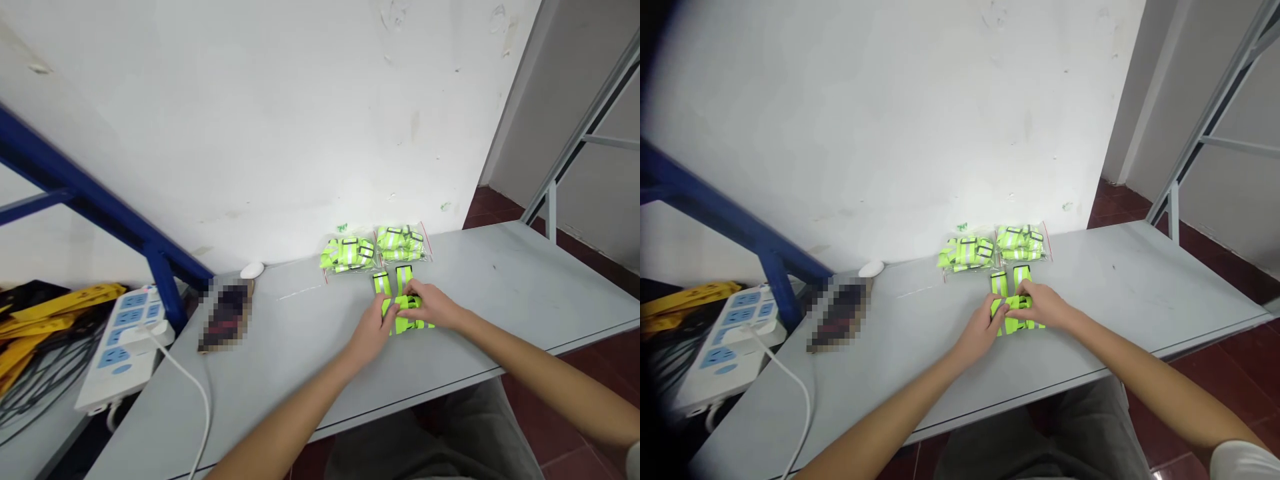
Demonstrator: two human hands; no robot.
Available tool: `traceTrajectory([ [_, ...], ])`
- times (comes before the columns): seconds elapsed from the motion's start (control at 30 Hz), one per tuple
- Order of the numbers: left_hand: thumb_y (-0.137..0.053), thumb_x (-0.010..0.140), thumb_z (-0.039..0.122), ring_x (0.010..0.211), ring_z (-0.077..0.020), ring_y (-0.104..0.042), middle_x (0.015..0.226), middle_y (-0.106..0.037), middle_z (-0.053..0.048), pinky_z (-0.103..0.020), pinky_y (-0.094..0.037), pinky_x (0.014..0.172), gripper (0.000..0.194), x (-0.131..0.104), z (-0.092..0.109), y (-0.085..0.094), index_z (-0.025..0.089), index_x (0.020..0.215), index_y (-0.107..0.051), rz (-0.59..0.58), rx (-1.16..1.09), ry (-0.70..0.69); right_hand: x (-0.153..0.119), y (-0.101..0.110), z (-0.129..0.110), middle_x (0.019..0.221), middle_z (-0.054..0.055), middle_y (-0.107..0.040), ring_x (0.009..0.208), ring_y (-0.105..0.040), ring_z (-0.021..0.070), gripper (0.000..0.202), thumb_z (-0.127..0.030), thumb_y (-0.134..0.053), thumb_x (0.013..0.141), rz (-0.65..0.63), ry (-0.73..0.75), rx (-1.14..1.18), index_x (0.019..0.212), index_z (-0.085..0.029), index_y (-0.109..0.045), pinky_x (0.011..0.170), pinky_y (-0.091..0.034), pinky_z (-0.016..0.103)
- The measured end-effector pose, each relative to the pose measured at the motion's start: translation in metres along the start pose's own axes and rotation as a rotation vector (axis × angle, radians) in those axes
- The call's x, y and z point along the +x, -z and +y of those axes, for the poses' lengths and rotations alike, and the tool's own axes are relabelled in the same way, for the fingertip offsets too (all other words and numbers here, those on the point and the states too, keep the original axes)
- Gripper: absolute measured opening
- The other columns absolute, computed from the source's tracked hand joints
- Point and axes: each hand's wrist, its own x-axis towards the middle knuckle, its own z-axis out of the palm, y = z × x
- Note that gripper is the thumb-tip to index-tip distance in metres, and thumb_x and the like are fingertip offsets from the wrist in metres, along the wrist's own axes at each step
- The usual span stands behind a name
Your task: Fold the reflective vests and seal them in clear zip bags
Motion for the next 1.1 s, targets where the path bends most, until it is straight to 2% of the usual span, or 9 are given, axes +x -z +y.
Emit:
traceTrajectory([
  [0.1,-0.038,0.093,0.051,0.055,-0.0155,-0.045,0.058,-0.043,0.006,-0.026,-0.034,0.057,0.041,0.004,0.002,0.004,0.02,0.118,-0.049,-0.004,0.002,0.0,-0.008,-0.008,0.009,0.098,0.006,-0.06,0.088,-0.057,0.0209,0.031,-0.047,-0.055,0.085,0.192,0.046,0.001,0.1,-0.021,-0.048,0.077,-0.045,0.035],
  [0.23,-0.04,0.093,0.049,0.055,-0.0148,-0.044,0.059,-0.044,0.006,-0.026,-0.034,0.058,0.039,0.002,0.003,0.005,0.023,0.12,-0.049,0.026,-0.015,0.012,-0.024,-0.003,0.018,0.103,0.009,-0.057,0.095,-0.054,0.0225,0.03,-0.045,-0.049,0.09,0.315,0.076,0.006,0.106,-0.02,-0.048,0.084,-0.044,0.038],
  [0.4,-0.04,0.093,0.05,0.055,-0.0148,-0.046,0.06,-0.046,0.006,-0.026,-0.035,0.058,0.04,0.0,0.004,0.004,0.02,0.118,-0.05,0.032,-0.025,0.015,-0.046,0.0,0.021,0.08,0.002,-0.059,0.072,-0.055,0.019,0.03,-0.047,-0.036,0.096,0.205,-0.144,0.085,0.092,-0.022,-0.052,0.067,-0.043,0.032],
  [0.57,-0.038,0.094,0.049,0.052,-0.0136,-0.043,0.058,-0.042,0.007,-0.025,-0.033,0.054,0.038,-0.001,0.003,0.002,0.02,0.115,-0.048,0.065,-0.067,0.021,-0.043,-0.013,0.011,0.065,-0.004,-0.05,0.06,-0.049,0.017,0.032,-0.049,-0.044,0.092,0.215,-0.133,0.203,0.108,-0.021,-0.05,0.058,-0.041,0.029],
  [0.67,-0.034,0.095,0.048,0.051,-0.0126,-0.041,0.058,-0.038,0.008,-0.025,-0.032,0.053,0.035,-0.003,0.002,0.001,0.02,0.113,-0.045,0.117,-0.154,0.023,-0.03,-0.023,0.0,0.063,-0.003,-0.048,0.059,-0.048,0.0176,0.031,-0.049,-0.043,0.092,0.278,-0.128,0.122,0.105,-0.022,-0.051,0.06,-0.042,0.031],
  [0.77,-0.03,0.096,0.049,0.051,-0.0122,-0.041,0.059,-0.036,0.008,-0.024,-0.034,0.053,0.034,-0.004,0.002,0.001,0.021,0.111,-0.043,0.138,-0.237,0.025,-0.018,-0.031,-0.009,0.074,0.002,-0.055,0.073,-0.053,0.0212,0.031,-0.05,-0.044,0.092,0.368,-0.08,-0.066,0.098,-0.021,-0.055,0.073,-0.044,0.036],
  [0.87,-0.029,0.097,0.049,0.052,-0.0119,-0.041,0.061,-0.037,0.008,-0.023,-0.035,0.053,0.033,-0.004,0.002,0.001,0.022,0.109,-0.042,0.109,-0.286,0.024,-0.014,-0.039,-0.011,0.102,0.013,-0.056,0.099,-0.052,0.0279,0.036,-0.047,-0.037,0.095,0.444,-0.017,-0.233,0.104,-0.017,-0.055,0.088,-0.042,0.045],
  [0.97,-0.03,0.097,0.048,0.055,-0.012,-0.043,0.065,-0.041,0.007,-0.024,-0.037,0.056,0.031,-0.001,0.001,0.0,0.022,0.11,-0.041,0.096,-0.283,0.025,-0.018,-0.047,-0.007,0.126,0.021,-0.048,0.12,-0.043,0.0321,0.046,-0.045,-0.033,0.095,0.437,0.07,-0.295,0.126,-0.011,-0.04,0.098,-0.037,0.052],
  [1.1,-0.03,0.097,0.046,0.069,-0.0147,-0.051,0.081,-0.052,0.001,-0.027,-0.042,0.066,0.033,0.0,0.0,-0.002,0.021,0.116,-0.04,0.101,-0.234,0.027,-0.022,-0.052,-0.005,0.133,0.025,-0.044,0.127,-0.038,0.0365,0.074,-0.054,-0.046,0.089,0.343,0.144,-0.393,0.14,-0.008,-0.02,0.104,-0.03,0.059],
])
